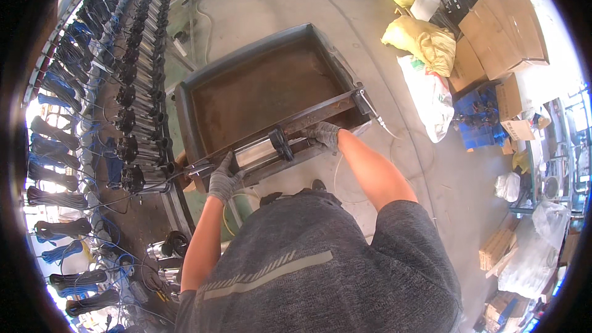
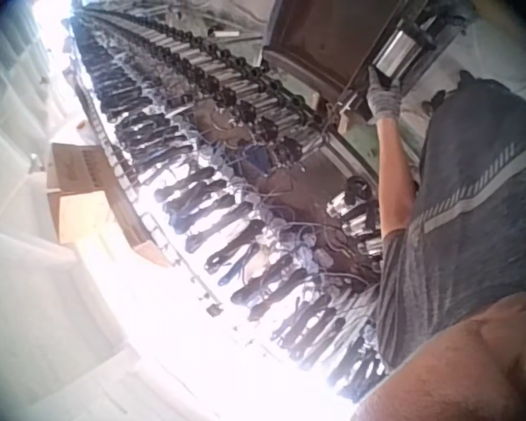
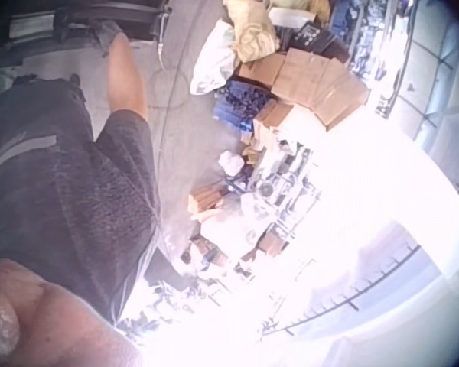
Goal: The person tests submersible pump components by mounting each cylinder into a testing clamp over a water tank, attaching an air line, submerging the unit, lifting it back out, and removing it before repeating the process on subsequent units.
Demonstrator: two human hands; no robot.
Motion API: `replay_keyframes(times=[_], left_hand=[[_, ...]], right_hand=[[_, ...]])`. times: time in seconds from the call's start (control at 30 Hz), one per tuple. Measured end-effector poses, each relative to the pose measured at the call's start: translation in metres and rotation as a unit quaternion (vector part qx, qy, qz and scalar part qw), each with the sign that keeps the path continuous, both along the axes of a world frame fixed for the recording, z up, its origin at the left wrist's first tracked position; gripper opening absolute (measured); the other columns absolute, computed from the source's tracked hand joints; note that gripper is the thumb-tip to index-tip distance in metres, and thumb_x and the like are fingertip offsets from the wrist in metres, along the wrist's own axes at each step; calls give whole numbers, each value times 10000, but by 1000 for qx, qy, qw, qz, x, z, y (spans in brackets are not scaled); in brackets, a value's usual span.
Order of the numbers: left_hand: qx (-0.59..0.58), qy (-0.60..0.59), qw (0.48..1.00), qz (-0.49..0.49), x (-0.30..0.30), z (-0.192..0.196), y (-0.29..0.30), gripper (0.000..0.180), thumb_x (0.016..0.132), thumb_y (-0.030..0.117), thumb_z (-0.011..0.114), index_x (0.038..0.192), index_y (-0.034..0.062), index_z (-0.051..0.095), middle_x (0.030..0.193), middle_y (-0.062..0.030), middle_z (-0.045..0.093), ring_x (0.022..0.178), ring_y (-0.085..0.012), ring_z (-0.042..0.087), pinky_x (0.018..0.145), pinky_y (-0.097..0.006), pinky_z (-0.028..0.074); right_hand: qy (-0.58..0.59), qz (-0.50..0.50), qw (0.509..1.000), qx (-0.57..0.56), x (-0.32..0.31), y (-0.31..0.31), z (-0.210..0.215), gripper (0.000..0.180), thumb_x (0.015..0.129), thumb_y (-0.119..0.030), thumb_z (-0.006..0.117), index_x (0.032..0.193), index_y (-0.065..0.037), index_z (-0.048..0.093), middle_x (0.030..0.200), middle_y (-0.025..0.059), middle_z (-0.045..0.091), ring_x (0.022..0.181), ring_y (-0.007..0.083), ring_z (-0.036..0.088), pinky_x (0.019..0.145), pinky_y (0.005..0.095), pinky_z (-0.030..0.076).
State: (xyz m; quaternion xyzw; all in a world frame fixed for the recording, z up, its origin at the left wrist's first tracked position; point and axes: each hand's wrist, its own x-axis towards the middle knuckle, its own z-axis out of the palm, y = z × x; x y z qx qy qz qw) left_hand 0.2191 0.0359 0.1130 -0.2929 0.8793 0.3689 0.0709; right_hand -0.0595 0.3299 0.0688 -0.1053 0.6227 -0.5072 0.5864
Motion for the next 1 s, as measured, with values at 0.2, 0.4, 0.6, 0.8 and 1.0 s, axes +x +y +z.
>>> replay_keyframes(times=[0.2, 0.4, 0.6, 0.8, 1.0], left_hand=[[-1, 5, 1000, -3, 2, -3, -1, 875, 848, 177, 847, 1598, 59, 412, 1379, -207, 678, 1230, -284, 667, 1076, -327, 486], [-39, 95, 994, -28, 10, -40, -13, 893, 830, 319, 855, 1595, 129, 437, 971, -227, 750, 884, -373, 716, 849, -437, 549], [-58, 113, 991, -38, 13, -55, -18, 893, 835, 334, 848, 1599, 138, 429, 1005, -233, 756, 906, -390, 719, 848, -451, 547], [-58, 81, 995, -29, 11, -40, -13, 895, 836, 347, 846, 1602, 147, 428, 978, -218, 757, 880, -372, 722, 843, -445, 548], [-50, 38, 998, -16, 10, -25, -7, 891, 849, 329, 840, 1608, 135, 416, 949, -202, 758, 880, -349, 729, 848, -435, 547]], right_hand=[[1, 57, 996, -69, -1, 8, 11, 312, 1007, -218, 685, 1275, -62, 655, 893, 23, 655, 750, 116, 642, 590, 285, 545], [-19, 72, 994, -81, -5, -1, 25, 451, 972, -124, 662, 1420, -113, 608, 1231, 80, 712, 914, 178, 698, 659, 304, 600], [420, 324, 845, 66, 0, -24, 35, 388, 911, -113, 690, 1298, -130, 714, 1231, 147, 747, 999, 287, 743, 765, 398, 609], [569, 331, 714, 237, 9, -34, 20, 250, 882, -163, 694, 1086, -73, 806, 1012, 188, 778, 977, 376, 749, 802, 466, 600], [162, 205, 955, 138, -6, -10, 38, 455, 978, -439, 680, 1275, -97, 722, 949, 95, 778, 773, 215, 728, 618, 459, 561]])
